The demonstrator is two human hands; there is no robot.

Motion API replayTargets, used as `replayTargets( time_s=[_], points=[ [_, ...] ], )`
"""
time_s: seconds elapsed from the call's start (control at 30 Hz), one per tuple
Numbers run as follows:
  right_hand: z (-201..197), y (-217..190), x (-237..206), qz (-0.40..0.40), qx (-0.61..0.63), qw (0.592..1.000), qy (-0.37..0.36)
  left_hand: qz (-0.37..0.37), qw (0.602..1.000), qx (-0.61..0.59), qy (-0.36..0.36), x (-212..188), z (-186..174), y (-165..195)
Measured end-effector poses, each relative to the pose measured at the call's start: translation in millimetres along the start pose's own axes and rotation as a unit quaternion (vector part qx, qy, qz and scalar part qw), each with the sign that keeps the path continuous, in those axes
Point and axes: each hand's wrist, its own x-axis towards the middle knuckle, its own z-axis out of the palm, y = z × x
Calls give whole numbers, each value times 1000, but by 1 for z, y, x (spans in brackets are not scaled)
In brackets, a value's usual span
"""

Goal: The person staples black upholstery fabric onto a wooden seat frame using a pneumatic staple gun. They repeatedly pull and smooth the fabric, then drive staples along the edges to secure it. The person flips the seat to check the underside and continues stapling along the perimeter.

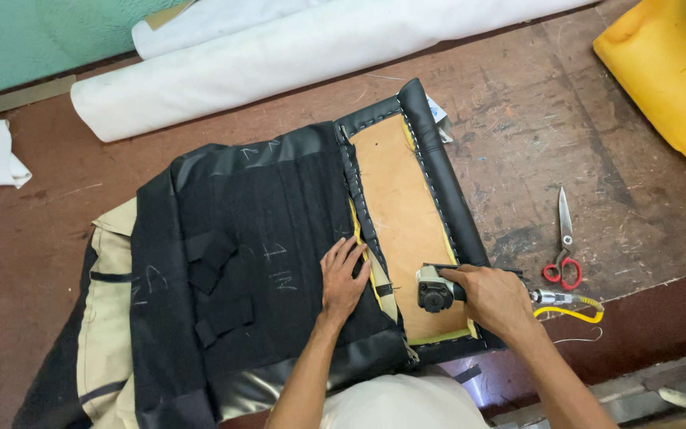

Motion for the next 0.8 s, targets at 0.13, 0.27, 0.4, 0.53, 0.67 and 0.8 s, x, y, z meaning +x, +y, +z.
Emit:
replayTargets(
  time_s=[0.13, 0.27, 0.4, 0.53, 0.67, 0.8],
  points=[
    [1, 4, 1, 6, 2, 1000, -16, -24, 1000, 12, -7, -13, -1, 5],
    [2, 6, 1, 0, -1, 1000, -10, -29, 999, 12, 8, -17, 2, 6],
    [4, 6, -2, -7, -5, 1000, -15, -31, 999, 6, 21, -19, 7, 3],
    [5, 6, -3, -14, 0, 1000, -9, -39, 999, -4, 24, -21, 8, 2],
    [8, 7, -4, -5, -1, 1000, -11, -42, 999, -4, 20, -22, 10, 2],
    [11, 7, -4, 5, 7, 1000, -13, -46, 999, -10, 21, -24, 12, -1]
  ],
)
